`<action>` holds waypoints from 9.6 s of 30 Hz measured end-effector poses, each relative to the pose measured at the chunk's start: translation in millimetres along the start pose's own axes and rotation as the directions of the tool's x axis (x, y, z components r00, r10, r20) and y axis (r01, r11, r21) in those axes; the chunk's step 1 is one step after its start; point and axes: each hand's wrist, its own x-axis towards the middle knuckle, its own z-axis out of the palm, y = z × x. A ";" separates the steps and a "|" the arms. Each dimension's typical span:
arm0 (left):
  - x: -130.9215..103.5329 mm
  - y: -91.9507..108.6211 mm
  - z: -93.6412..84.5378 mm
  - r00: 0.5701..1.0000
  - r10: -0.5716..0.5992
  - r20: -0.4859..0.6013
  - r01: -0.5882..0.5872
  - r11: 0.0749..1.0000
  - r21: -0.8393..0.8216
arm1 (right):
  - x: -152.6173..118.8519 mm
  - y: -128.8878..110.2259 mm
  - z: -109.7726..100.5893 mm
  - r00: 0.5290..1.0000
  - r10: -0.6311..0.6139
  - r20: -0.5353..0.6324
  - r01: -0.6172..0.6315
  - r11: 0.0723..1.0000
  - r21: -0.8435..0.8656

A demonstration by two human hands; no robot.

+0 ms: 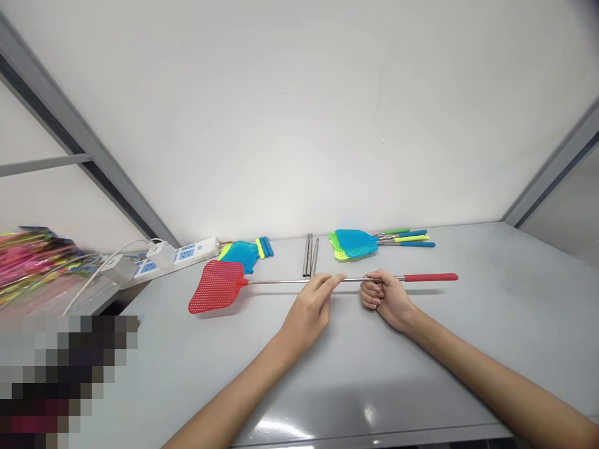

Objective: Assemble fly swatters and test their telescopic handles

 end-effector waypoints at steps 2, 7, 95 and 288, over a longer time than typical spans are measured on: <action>-0.8 -3.6 0.1 0.995 0.096 -0.026 -0.089 0.976 0.196 | -3.2 1.3 1.3 1.000 0.007 0.029 -0.007 1.000 -0.007; -1.3 -15.5 2.3 0.990 0.086 0.115 -0.134 0.849 0.512 | -10.4 6.6 6.1 0.993 0.052 0.106 -0.048 0.998 -0.044; 1.8 -34.7 -43.2 0.952 0.126 0.280 -0.274 0.759 0.590 | -19.1 -3.6 1.9 0.997 -0.001 -0.081 -0.028 0.939 -0.344; 0.0 -39.8 -43.8 0.994 -0.046 0.097 -0.022 0.796 0.605 | -18.2 -19.5 -13.5 0.984 0.053 -0.171 -0.069 0.994 -0.087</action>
